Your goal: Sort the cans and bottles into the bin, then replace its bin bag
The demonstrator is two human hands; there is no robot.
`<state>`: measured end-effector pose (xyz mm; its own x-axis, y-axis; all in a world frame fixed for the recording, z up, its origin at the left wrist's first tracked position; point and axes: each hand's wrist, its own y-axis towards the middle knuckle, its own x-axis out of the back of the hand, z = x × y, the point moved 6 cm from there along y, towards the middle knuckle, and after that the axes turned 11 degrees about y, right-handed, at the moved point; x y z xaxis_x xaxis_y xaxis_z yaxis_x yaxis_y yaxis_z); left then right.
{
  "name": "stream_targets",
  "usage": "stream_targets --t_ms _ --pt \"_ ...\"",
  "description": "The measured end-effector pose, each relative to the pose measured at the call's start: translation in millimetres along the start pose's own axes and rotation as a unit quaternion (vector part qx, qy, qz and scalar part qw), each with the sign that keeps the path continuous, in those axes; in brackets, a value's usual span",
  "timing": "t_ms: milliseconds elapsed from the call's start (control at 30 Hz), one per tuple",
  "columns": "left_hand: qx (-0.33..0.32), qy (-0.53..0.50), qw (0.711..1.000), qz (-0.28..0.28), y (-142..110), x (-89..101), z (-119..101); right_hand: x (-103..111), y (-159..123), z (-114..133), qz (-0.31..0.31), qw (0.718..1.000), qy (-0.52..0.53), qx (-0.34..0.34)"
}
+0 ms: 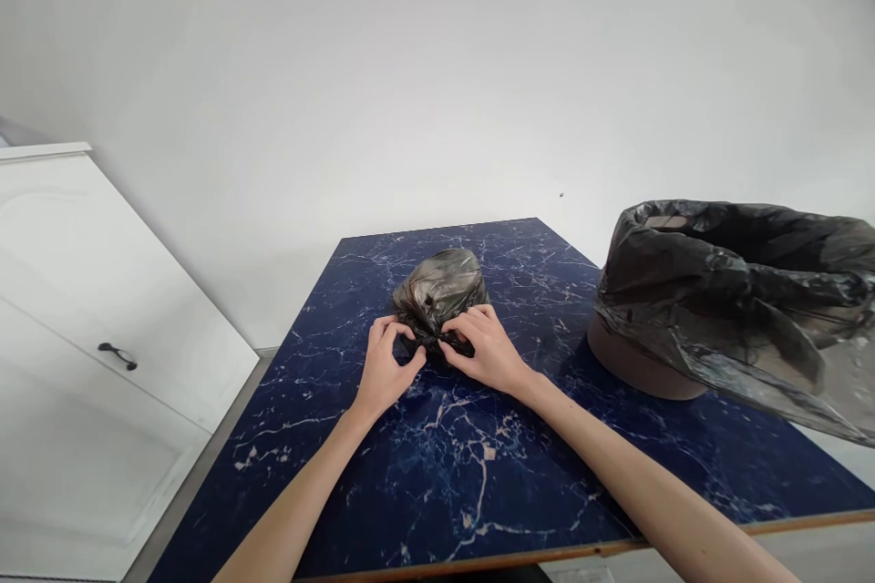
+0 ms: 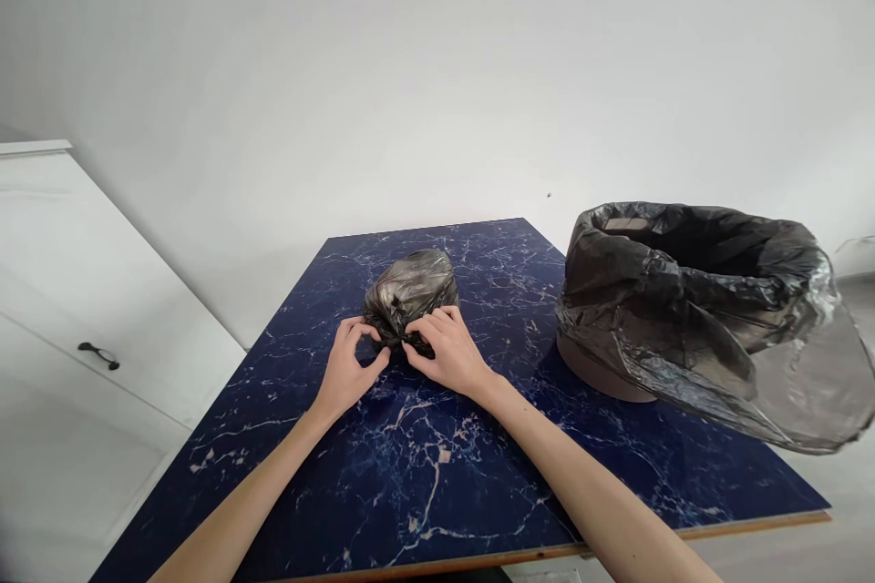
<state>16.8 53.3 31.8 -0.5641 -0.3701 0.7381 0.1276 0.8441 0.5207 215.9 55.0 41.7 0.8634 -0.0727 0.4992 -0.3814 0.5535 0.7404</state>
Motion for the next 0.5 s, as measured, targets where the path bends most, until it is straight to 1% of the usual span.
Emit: stream_targets --t_ms 300,500 --pt "-0.004 -0.006 1.000 -0.008 1.1 2.7 -4.4 9.1 -2.5 -10.8 -0.093 0.994 -0.003 -0.054" --pt "-0.010 -0.009 1.000 -0.006 0.9 4.4 -7.5 18.4 -6.7 -20.9 -0.166 0.979 0.020 -0.114"
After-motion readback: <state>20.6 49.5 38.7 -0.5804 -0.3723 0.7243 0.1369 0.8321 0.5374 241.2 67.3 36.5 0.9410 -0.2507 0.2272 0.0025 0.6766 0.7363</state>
